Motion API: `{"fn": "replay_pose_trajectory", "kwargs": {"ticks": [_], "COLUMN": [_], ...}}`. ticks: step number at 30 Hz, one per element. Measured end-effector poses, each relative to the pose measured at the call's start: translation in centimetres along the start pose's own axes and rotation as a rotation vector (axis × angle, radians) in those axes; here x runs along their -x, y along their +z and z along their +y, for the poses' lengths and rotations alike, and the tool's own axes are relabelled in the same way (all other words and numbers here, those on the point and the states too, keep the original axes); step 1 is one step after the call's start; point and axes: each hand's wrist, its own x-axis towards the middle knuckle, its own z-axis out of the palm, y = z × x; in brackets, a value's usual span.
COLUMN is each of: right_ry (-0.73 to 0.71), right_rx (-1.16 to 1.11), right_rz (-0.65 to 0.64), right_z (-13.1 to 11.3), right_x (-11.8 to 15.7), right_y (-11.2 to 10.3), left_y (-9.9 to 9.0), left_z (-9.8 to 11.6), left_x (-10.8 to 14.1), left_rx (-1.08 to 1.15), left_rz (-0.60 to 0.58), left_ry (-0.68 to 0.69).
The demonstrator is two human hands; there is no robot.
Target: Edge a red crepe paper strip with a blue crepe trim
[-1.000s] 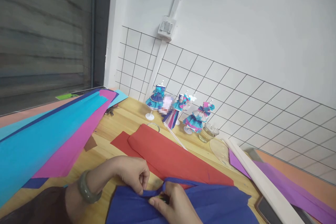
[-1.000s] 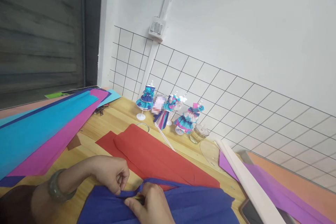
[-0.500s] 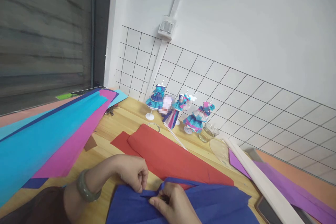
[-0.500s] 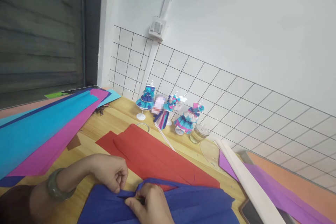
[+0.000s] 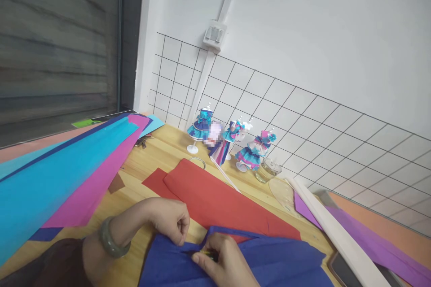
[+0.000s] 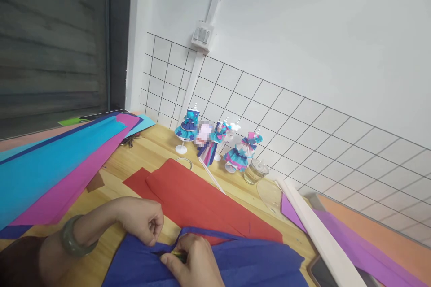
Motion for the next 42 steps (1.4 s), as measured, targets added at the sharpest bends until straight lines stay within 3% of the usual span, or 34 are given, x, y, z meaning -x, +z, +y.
{"fn": "replay_pose_trajectory", "kwargs": {"ticks": [42], "right_ry": [0.01], "right_rx": [-0.042], "right_rz": [0.032], "right_z": [-0.71], "right_x": [-0.29], "right_y": [0.51], "left_y": [-0.46], "left_z": [-0.45], "left_x": [0.21], "left_rx": [0.043], "left_rz": [-0.031], "left_ry": [0.004]}}
